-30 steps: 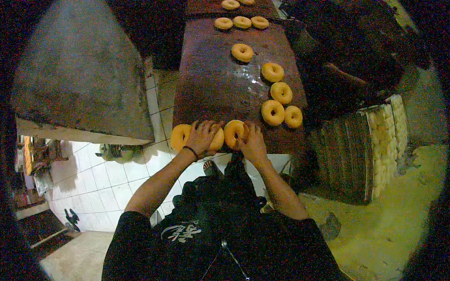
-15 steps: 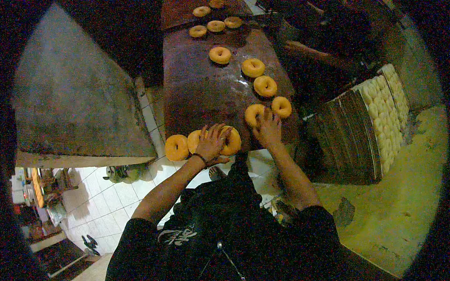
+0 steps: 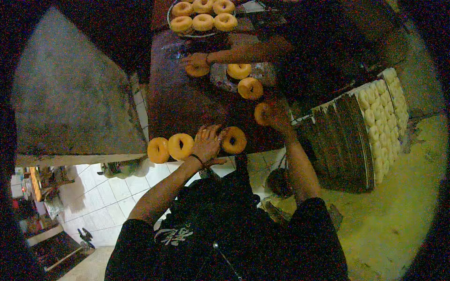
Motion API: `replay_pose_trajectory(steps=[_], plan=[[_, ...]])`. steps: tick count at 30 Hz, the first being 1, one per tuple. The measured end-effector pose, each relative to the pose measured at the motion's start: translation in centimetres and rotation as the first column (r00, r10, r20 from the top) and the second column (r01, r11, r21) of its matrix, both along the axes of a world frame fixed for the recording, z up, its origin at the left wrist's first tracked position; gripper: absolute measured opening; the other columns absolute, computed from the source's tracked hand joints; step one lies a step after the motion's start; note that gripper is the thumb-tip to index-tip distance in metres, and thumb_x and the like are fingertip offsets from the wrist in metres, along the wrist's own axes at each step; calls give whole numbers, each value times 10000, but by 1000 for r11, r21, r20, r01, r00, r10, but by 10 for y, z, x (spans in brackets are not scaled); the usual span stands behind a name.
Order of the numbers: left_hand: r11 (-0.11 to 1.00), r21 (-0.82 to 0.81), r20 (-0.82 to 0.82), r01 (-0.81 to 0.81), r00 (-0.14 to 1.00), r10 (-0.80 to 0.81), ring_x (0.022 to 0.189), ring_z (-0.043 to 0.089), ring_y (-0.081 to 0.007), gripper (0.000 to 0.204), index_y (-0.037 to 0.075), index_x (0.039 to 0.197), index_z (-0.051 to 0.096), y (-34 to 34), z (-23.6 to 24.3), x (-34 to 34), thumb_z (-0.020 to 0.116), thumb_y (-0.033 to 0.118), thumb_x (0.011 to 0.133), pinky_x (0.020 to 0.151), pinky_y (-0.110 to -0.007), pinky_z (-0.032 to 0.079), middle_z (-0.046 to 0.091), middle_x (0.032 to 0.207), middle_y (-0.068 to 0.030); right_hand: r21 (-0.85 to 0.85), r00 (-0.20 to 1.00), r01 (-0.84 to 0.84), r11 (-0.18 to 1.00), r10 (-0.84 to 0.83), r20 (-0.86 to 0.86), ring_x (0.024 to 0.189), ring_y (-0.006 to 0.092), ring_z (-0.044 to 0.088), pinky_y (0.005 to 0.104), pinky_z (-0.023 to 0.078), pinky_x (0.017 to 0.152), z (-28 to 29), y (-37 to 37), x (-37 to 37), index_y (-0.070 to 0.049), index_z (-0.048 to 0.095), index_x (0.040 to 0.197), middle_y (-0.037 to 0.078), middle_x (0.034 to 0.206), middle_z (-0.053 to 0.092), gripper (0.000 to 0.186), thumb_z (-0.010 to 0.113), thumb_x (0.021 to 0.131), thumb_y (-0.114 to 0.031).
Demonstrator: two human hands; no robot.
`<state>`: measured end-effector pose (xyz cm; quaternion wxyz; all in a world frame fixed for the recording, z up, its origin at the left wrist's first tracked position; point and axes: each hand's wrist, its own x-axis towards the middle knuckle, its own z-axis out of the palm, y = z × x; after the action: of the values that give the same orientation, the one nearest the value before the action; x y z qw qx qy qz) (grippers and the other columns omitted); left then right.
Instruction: The person arranges fried donuts on a board, places the board into a storage rack, and then dips donuts into a chocolate glaze and sprinkles.
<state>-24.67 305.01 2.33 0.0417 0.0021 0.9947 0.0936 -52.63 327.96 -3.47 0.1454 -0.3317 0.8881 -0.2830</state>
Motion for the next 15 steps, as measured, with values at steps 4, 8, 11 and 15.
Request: replay_pose_trajectory(steps=[4,8,11,15], plan=[[993,-1,105,-121,987,120,1450,328,-352,1134,145,1534,393,24,-10,-5,838,636,614,1212,-600,163,392,1536,-180,-217,952,-294,931,304,14,1271,373,555,452,457,1073,25,6,63,-110,446,1465,180,1379,564,714,755,829,-212],[972,-117,-136,-202,973,186,1431,350,-363,1124,116,1496,436,38,-46,9,793,697,603,1206,-604,176,410,1518,-180,-299,969,-106,948,166,183,1222,363,584,461,466,1046,10,-3,33,-106,488,1409,165,1331,593,620,752,857,-204],[973,21,40,-231,972,230,1418,363,-373,1117,118,1479,457,69,-7,-29,812,682,583,1199,-604,193,424,1505,-176,-303,986,-75,950,25,-165,1157,340,615,462,492,975,-45,-20,-73,-81,533,1338,163,1307,605,592,780,835,-272],[974,-41,30,-224,974,226,1412,378,-364,1114,144,1478,465,86,-29,-53,848,645,560,1185,-610,224,429,1503,-175,-62,992,-77,995,70,-107,1116,327,632,455,505,936,-45,-72,-111,-79,545,1325,167,1303,607,648,809,798,-347]])
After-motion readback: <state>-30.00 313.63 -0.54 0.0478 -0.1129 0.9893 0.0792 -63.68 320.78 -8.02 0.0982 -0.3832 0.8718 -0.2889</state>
